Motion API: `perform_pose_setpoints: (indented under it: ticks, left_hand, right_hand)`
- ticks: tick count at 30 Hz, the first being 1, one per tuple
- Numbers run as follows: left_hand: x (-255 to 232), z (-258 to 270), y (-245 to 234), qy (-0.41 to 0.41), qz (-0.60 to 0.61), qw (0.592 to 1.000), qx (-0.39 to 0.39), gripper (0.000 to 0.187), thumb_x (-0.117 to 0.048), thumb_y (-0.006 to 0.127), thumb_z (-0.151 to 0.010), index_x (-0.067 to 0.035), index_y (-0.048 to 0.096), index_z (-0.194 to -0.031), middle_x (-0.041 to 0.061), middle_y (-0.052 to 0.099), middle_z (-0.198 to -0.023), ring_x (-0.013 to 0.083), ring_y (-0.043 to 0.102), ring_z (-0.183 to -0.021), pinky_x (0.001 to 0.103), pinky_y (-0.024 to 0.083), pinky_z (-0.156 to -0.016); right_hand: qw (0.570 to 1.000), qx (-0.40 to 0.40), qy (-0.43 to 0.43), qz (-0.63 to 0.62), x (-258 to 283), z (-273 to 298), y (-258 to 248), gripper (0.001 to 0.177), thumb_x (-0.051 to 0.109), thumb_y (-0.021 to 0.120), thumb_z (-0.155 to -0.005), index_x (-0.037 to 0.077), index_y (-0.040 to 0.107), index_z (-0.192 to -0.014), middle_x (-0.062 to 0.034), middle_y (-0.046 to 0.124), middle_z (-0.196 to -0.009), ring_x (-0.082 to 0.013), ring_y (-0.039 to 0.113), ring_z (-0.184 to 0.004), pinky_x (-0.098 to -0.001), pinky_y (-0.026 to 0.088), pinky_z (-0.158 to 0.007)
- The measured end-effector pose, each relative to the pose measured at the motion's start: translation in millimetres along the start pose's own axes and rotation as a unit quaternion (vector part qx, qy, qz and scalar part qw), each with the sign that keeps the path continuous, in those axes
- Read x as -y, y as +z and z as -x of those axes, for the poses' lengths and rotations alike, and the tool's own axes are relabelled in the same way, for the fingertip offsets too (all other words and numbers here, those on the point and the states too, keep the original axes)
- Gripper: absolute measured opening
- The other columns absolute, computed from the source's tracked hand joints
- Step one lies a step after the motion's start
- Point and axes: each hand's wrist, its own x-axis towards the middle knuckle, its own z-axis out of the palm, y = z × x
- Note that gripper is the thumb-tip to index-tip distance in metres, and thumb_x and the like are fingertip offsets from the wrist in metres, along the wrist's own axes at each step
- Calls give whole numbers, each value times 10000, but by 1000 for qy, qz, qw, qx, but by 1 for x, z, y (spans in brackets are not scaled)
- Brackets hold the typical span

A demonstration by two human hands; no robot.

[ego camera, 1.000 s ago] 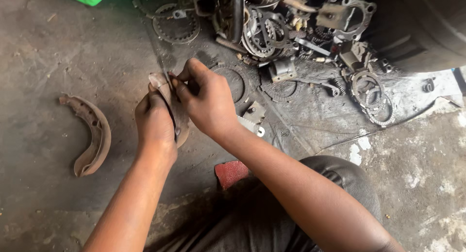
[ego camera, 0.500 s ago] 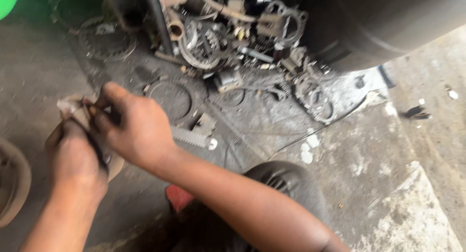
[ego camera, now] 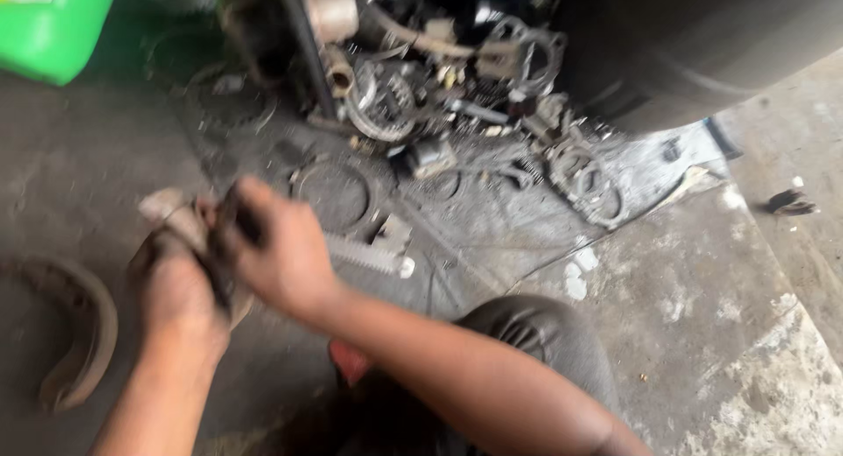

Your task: The person wipes and cleans brake shoes by hand and with a cloth while sitting on the floor of a workshop.

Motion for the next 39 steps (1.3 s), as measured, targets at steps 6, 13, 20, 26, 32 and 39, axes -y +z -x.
perform_pose_setpoints:
  ticks: [6,13,20,26,32,39]
  left_hand:
    - [4,-1,13,-18,-13,1000,-21,334,-312,459,-1105,-67,670,-1188,14,697,-1162,107,665,-1047,253,540,-942]
    - [20,-6,2,-32,-66,995,64,351,-345,415,-1127,-123,590,-1336,-2,630,-1323,120,604,-1211,277,491,-1046]
    - [19,13,24,-36,-83,995,45,370,-364,401,-1121,-129,590,-1336,-5,633,-1324,123,604,-1213,284,489,-1049]
    - [44,26,73,-56,-90,993,57,386,-380,388,-1116,-134,590,-1336,-8,636,-1325,125,605,-1215,290,486,-1051]
    - [51,39,81,-63,-89,993,44,403,-396,376,-1111,-139,591,-1335,-11,639,-1326,128,605,-1217,295,484,-1054]
    - [56,37,65,-64,-83,994,31,422,-414,361,-1105,-145,591,-1335,-14,642,-1327,131,606,-1218,302,482,-1057]
  right_hand:
    - [1000,-11,1,10,-7,-5,2,159,197,674,-937,62,615,-996,-163,695,-833,-321,722,-757,-388,557,-704]
    - [999,-16,-19,42,-14,1,-8,171,286,648,-981,123,622,-1025,-129,730,-887,-323,728,-837,-410,573,-769]
    - [998,14,1,66,-39,10,-1,323,290,626,-910,117,633,-1183,-156,737,-878,-361,723,-810,-455,573,-761]
    - [977,65,-41,201,-110,13,50,248,257,697,-729,44,694,-857,-170,752,-817,-327,756,-769,-404,609,-757]
    - [983,65,-48,168,-118,17,56,207,220,646,-781,30,685,-854,-169,751,-846,-322,750,-810,-410,591,-797]
    - [993,9,-24,117,-79,19,24,187,259,621,-893,82,651,-942,-156,745,-851,-325,740,-804,-426,582,-779]
